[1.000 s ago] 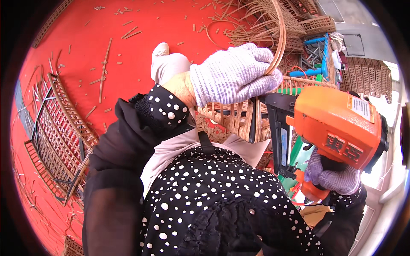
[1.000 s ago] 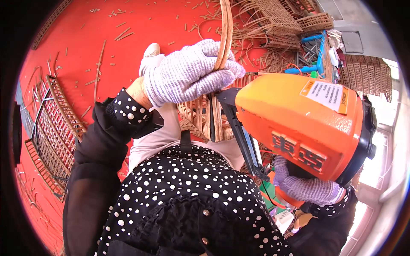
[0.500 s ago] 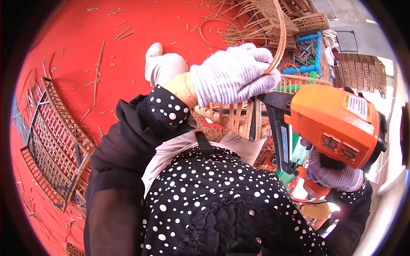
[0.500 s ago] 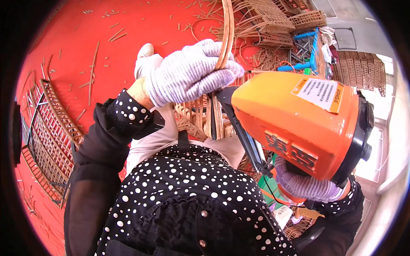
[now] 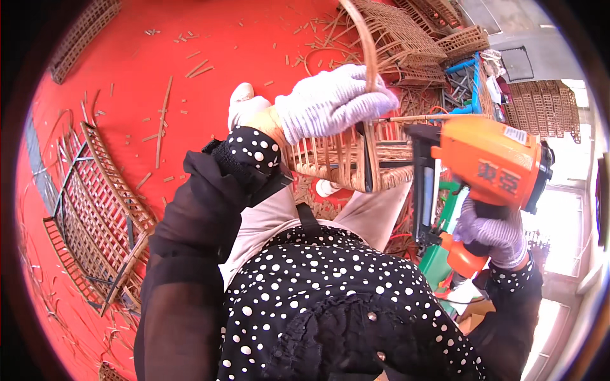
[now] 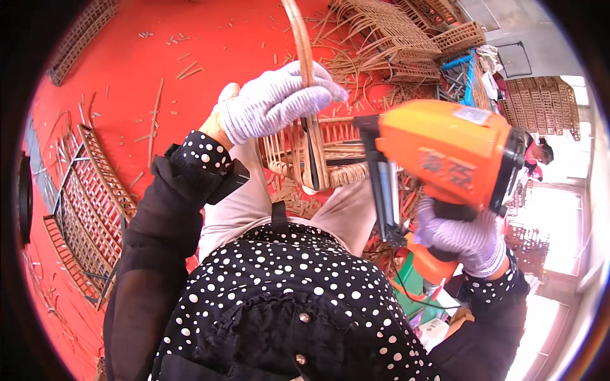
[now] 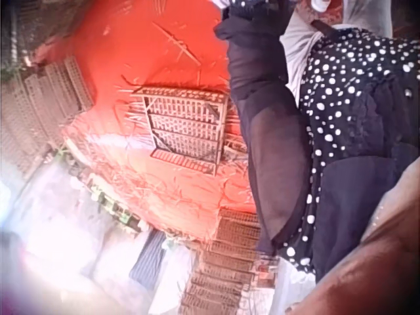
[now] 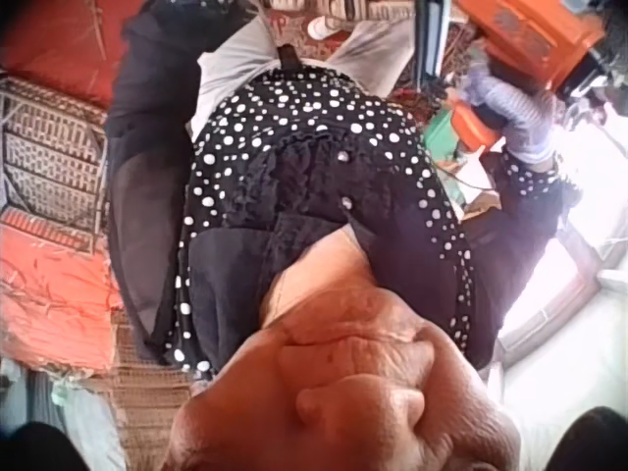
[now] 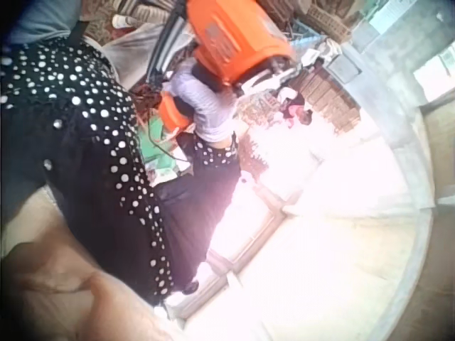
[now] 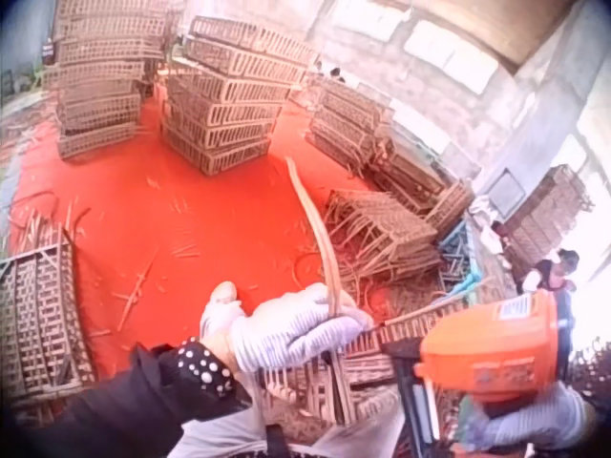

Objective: Assembling and weaving bamboo strips onto a furniture frame using an air stapler and hand tools.

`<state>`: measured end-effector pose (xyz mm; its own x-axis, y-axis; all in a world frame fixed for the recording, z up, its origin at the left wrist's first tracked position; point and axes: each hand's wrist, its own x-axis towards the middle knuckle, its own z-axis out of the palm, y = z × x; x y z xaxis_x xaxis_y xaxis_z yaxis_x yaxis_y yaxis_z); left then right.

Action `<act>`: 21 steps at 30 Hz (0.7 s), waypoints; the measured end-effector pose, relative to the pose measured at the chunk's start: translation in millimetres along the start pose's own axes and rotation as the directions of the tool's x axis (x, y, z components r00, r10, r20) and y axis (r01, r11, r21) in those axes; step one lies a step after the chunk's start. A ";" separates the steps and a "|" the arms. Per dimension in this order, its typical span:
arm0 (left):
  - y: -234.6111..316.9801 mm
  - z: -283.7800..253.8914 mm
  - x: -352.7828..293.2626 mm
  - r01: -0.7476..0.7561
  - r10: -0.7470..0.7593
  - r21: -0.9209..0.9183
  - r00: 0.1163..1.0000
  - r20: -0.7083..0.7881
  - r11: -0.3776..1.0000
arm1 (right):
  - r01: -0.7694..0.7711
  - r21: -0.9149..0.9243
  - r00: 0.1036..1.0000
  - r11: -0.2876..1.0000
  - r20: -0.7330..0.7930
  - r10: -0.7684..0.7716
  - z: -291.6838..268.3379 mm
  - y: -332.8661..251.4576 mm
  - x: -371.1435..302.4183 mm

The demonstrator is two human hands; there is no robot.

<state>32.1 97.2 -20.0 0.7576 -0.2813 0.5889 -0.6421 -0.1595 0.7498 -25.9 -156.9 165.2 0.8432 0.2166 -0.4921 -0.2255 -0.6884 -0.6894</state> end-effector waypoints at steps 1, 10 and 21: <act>-1.4 0.2 5.0 -0.028 0.027 -0.039 1.000 -0.011 0.999 | 0.050 0.154 0.996 0.987 -0.085 -0.037 -9.3 13.6 -4.8; 11.9 -13.6 33.9 0.166 -0.174 0.325 0.985 -0.005 0.931 | 0.159 0.438 0.848 0.885 -0.519 0.104 -139.3 206.3 5.2; 62.7 46.5 9.3 0.152 -0.218 0.661 0.976 0.018 0.735 | -0.388 -0.373 0.790 0.843 -0.605 0.096 -279.2 500.5 50.2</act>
<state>-6.5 40.5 18.5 0.8771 -0.2569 0.4059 -0.4341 -0.7857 0.4407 39.8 -683.9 -56.1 0.9401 -0.3137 -0.1331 -0.3350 -0.9223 -0.1924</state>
